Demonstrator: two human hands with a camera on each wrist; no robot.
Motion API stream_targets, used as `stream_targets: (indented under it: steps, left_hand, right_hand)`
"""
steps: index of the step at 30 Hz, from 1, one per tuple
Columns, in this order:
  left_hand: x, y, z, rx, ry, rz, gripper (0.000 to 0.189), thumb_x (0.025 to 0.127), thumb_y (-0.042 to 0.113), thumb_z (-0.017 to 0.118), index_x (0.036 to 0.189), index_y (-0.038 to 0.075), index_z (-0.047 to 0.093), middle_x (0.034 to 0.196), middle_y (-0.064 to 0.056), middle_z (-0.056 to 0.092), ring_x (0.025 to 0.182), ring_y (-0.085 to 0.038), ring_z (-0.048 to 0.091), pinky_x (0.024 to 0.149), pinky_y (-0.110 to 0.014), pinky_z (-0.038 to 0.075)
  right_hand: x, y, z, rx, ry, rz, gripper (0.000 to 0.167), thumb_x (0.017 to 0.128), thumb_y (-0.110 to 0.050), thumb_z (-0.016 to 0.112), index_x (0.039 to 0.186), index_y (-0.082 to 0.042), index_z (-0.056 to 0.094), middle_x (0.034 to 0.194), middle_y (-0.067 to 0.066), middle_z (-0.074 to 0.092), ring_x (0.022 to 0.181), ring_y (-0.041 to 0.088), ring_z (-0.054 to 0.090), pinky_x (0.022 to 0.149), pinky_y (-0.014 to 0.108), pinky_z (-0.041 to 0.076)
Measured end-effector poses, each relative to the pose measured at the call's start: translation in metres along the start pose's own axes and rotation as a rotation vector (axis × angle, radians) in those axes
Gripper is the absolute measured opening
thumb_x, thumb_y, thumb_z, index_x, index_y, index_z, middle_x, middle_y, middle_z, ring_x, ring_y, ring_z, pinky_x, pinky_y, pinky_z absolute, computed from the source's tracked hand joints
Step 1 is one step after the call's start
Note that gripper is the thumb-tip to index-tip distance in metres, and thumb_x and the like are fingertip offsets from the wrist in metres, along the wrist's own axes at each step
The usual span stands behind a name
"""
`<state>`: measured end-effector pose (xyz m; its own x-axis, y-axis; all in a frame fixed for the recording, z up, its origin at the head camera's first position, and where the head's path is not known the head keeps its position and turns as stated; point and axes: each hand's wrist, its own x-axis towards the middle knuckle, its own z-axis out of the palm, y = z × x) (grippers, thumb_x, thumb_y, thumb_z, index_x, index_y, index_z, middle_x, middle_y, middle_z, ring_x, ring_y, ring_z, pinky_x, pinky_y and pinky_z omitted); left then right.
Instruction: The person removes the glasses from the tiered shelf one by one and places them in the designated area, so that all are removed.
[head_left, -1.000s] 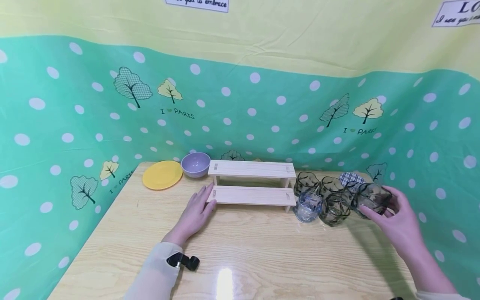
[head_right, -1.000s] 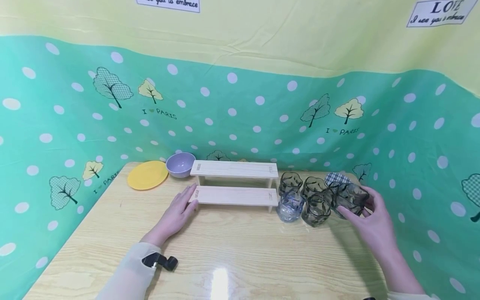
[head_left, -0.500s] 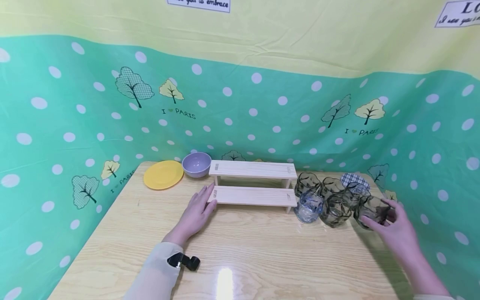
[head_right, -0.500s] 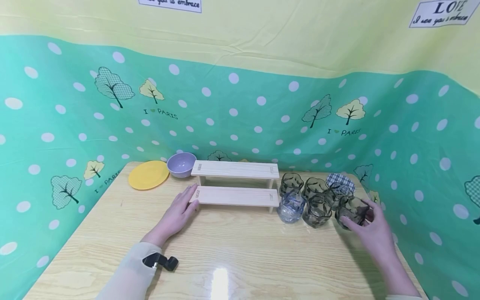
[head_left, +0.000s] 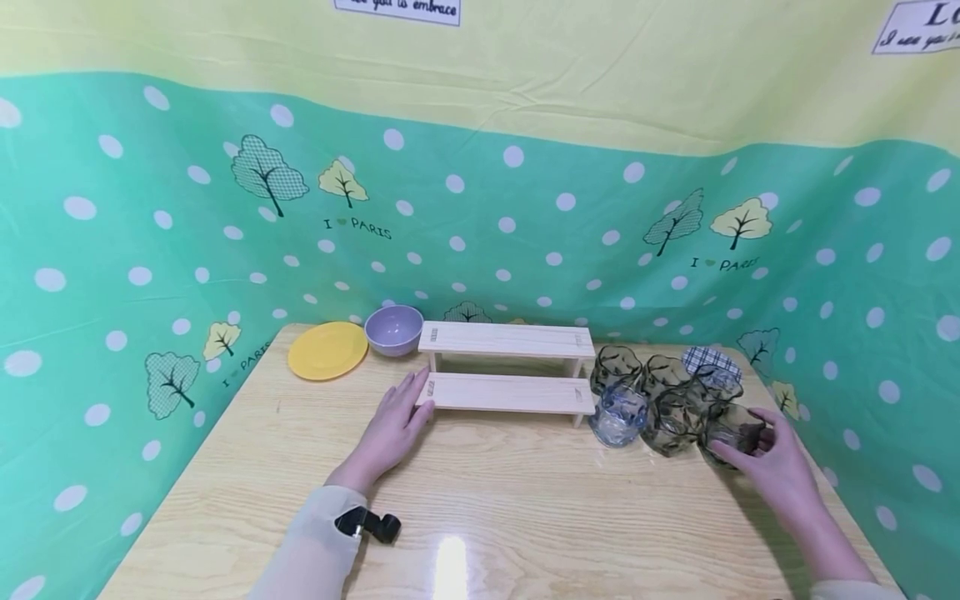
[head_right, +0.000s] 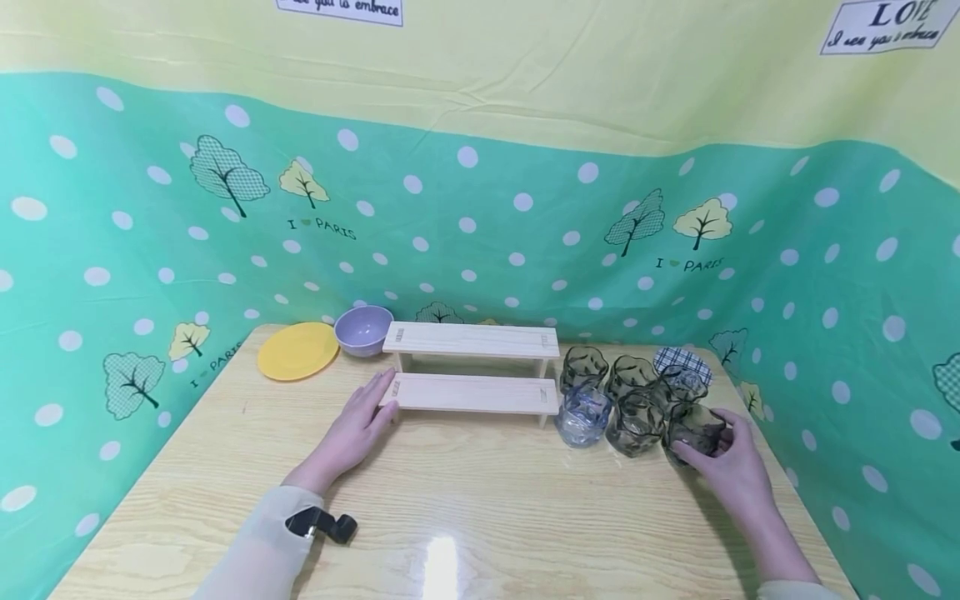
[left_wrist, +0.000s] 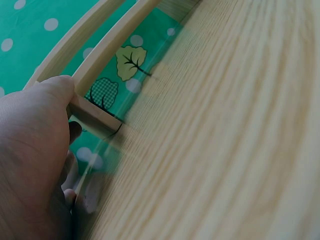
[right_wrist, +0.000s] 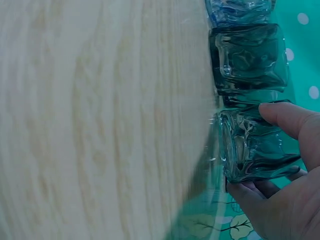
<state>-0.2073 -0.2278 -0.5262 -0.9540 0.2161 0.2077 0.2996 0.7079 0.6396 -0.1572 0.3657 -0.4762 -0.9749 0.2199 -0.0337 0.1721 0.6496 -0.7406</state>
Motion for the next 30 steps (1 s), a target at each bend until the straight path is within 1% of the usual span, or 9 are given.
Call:
stream_targets:
  steps: [3, 6, 14, 18, 20, 25, 27, 29, 30]
  left_hand:
    - [-0.0005, 0.0003, 0.0002, -0.003, 0.001, -0.001, 0.066, 0.119, 0.038, 0.049, 0.177, 0.015, 0.026, 0.178, -0.015, 0.033, 0.166, -0.040, 0.023, 0.137, -0.060, 0.010]
    - [-0.0006, -0.0001, 0.0007, -0.005, 0.009, 0.003, 0.066, 0.119, 0.037, 0.049, 0.177, 0.014, 0.027, 0.177, -0.016, 0.034, 0.166, -0.041, 0.024, 0.137, -0.060, 0.011]
    - [-0.0001, 0.0002, 0.0002, 0.001, 0.003, 0.003, 0.066, 0.119, 0.038, 0.049, 0.177, 0.015, 0.027, 0.177, -0.016, 0.034, 0.166, -0.041, 0.024, 0.137, -0.060, 0.011]
    - [-0.0004, -0.0005, 0.0005, 0.011, 0.002, 0.005, 0.066, 0.120, 0.038, 0.048, 0.177, 0.014, 0.026, 0.177, -0.016, 0.034, 0.166, -0.041, 0.024, 0.136, -0.061, 0.010]
    - [-0.0004, 0.0000, 0.0002, 0.006, 0.000, 0.004, 0.066, 0.120, 0.038, 0.049, 0.177, 0.014, 0.026, 0.177, -0.016, 0.034, 0.166, -0.040, 0.024, 0.137, -0.060, 0.010]
    - [-0.0006, 0.0012, -0.0006, -0.001, -0.007, 0.001, 0.066, 0.120, 0.038, 0.049, 0.177, 0.013, 0.026, 0.177, -0.016, 0.034, 0.166, -0.039, 0.023, 0.137, -0.058, 0.010]
    - [-0.0008, 0.0010, -0.0006, 0.002, -0.006, 0.004, 0.066, 0.120, 0.038, 0.048, 0.177, 0.013, 0.027, 0.177, -0.016, 0.034, 0.166, -0.039, 0.024, 0.137, -0.059, 0.010]
    - [-0.0010, 0.0008, -0.0005, 0.001, -0.003, 0.007, 0.066, 0.120, 0.038, 0.048, 0.177, 0.013, 0.027, 0.177, -0.016, 0.034, 0.166, -0.039, 0.024, 0.137, -0.059, 0.010]
    - [-0.0010, 0.0006, -0.0005, 0.001, -0.002, 0.008, 0.066, 0.120, 0.038, 0.048, 0.177, 0.013, 0.027, 0.177, -0.016, 0.034, 0.166, -0.039, 0.024, 0.137, -0.059, 0.010]
  right_hand:
    - [-0.0005, 0.0006, 0.0027, -0.007, 0.010, 0.000, 0.112, 0.098, -0.042, 0.087, 0.172, 0.002, 0.016, 0.127, 0.023, 0.051, 0.094, 0.022, 0.057, 0.065, 0.028, 0.055]
    - [-0.0011, 0.0001, 0.0042, 0.007, 0.014, 0.004, 0.112, 0.098, -0.042, 0.087, 0.172, 0.002, 0.015, 0.126, 0.023, 0.050, 0.094, 0.023, 0.056, 0.065, 0.029, 0.056]
    - [-0.0014, 0.0009, 0.0057, 0.031, -0.012, 0.034, 0.118, 0.098, -0.044, 0.087, 0.172, 0.004, 0.009, 0.142, 0.037, 0.045, 0.117, 0.047, 0.056, 0.075, 0.028, 0.056]
    - [-0.0013, 0.0008, 0.0061, 0.050, -0.036, 0.037, 0.118, 0.098, -0.041, 0.087, 0.172, 0.004, 0.006, 0.154, 0.044, 0.038, 0.132, 0.060, 0.050, 0.093, 0.044, 0.057]
    - [-0.0012, 0.0007, 0.0065, 0.056, -0.045, 0.041, 0.117, 0.099, -0.038, 0.087, 0.171, 0.004, 0.005, 0.157, 0.045, 0.036, 0.137, 0.062, 0.046, 0.100, 0.049, 0.055]
    - [0.0007, 0.0024, 0.0084, 0.045, -0.040, 0.052, 0.115, 0.099, -0.036, 0.087, 0.172, 0.002, 0.006, 0.158, 0.046, 0.036, 0.140, 0.063, 0.045, 0.095, 0.038, 0.053]
    - [0.0017, 0.0030, 0.0090, 0.047, -0.039, 0.053, 0.115, 0.099, -0.035, 0.087, 0.172, 0.001, 0.006, 0.158, 0.047, 0.034, 0.140, 0.064, 0.043, 0.096, 0.042, 0.054]
    - [0.0021, 0.0025, 0.0090, 0.054, -0.045, 0.056, 0.116, 0.100, -0.035, 0.086, 0.172, 0.000, 0.004, 0.159, 0.048, 0.031, 0.141, 0.066, 0.041, 0.101, 0.054, 0.053]
    - [0.0023, 0.0025, 0.0088, 0.051, -0.048, 0.055, 0.116, 0.100, -0.035, 0.086, 0.172, 0.001, 0.004, 0.159, 0.048, 0.031, 0.141, 0.066, 0.041, 0.101, 0.053, 0.053]
